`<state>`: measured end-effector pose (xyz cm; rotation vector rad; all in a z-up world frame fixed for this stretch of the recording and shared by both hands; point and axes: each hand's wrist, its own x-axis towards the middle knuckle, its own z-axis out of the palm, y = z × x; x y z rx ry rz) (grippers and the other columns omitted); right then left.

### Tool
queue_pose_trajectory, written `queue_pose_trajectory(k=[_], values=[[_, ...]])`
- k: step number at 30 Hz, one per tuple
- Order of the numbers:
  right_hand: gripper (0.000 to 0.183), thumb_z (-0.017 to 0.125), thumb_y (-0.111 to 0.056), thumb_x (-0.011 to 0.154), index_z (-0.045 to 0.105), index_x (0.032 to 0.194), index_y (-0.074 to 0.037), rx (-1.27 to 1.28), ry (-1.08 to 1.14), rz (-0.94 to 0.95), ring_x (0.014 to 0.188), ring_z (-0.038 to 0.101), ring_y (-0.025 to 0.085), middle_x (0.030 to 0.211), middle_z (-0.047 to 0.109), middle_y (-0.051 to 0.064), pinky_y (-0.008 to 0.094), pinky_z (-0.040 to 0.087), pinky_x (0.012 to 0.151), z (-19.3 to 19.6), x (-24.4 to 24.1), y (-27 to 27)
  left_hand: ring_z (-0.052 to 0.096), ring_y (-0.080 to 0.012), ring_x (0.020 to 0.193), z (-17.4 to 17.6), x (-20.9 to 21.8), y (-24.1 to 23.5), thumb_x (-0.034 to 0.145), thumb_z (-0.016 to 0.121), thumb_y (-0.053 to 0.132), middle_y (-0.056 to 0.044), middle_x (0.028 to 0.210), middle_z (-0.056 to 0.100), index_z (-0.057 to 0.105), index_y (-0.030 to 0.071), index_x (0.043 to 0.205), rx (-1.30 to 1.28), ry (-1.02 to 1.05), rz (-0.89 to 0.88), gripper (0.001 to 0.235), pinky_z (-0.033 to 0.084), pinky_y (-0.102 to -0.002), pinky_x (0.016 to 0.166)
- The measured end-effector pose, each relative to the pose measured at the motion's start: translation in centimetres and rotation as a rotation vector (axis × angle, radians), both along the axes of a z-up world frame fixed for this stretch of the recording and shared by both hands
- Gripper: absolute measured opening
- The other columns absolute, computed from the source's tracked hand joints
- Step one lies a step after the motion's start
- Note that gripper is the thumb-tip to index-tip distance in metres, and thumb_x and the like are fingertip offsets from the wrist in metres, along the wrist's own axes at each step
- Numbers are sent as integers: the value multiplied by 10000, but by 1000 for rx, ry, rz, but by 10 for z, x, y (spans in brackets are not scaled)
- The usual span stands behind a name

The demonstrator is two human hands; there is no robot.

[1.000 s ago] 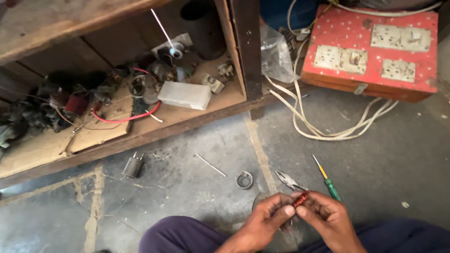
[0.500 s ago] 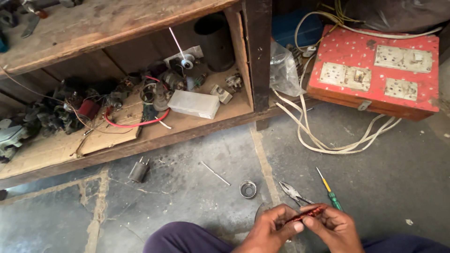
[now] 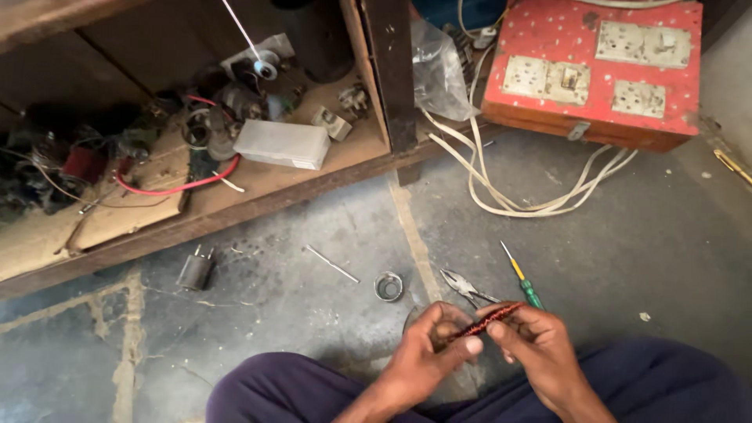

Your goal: The person sits on the floor and unwinds a copper wire coil from a blue plastic bobbin using both hands. They then use pliers to cut the wire and continue to unwind the remaining wire from the bobbin.

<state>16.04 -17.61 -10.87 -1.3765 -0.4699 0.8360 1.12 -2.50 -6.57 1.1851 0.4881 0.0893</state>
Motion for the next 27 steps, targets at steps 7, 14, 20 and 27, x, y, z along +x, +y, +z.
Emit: queue_pose_trajectory(k=[7,14,20,27], values=[[283,733,-107,886,779,1126,35,25,37,57,638,542,88,816,716,39,263,458,564,-5,1,-6,595,-103,667,-3,-3,3,1099,536,376,-19,755,649,648,3,1039,-24,-82,-105,394,488,-257,644],[289,736,-79,910,780,1165,49,101,-3,140,727,570,111,865,694,36,275,492,660,-11,0,-10,450,-138,509,12,-15,5,1100,486,534,2,559,451,573,65,889,-557,36,-182,522,413,-299,553],[268,680,-3,922,723,1181,53,309,59,232,1057,626,191,1161,632,109,366,497,947,6,0,-8,396,-128,459,11,-13,9,1100,513,537,30,510,357,548,90,863,-667,72,-266,507,392,-303,529],[159,689,-38,920,678,1064,27,436,158,239,1118,592,205,1178,584,133,395,480,982,18,-1,2,636,-152,623,5,0,3,1033,514,528,-32,778,683,641,37,986,-332,153,-210,510,534,-298,630]])
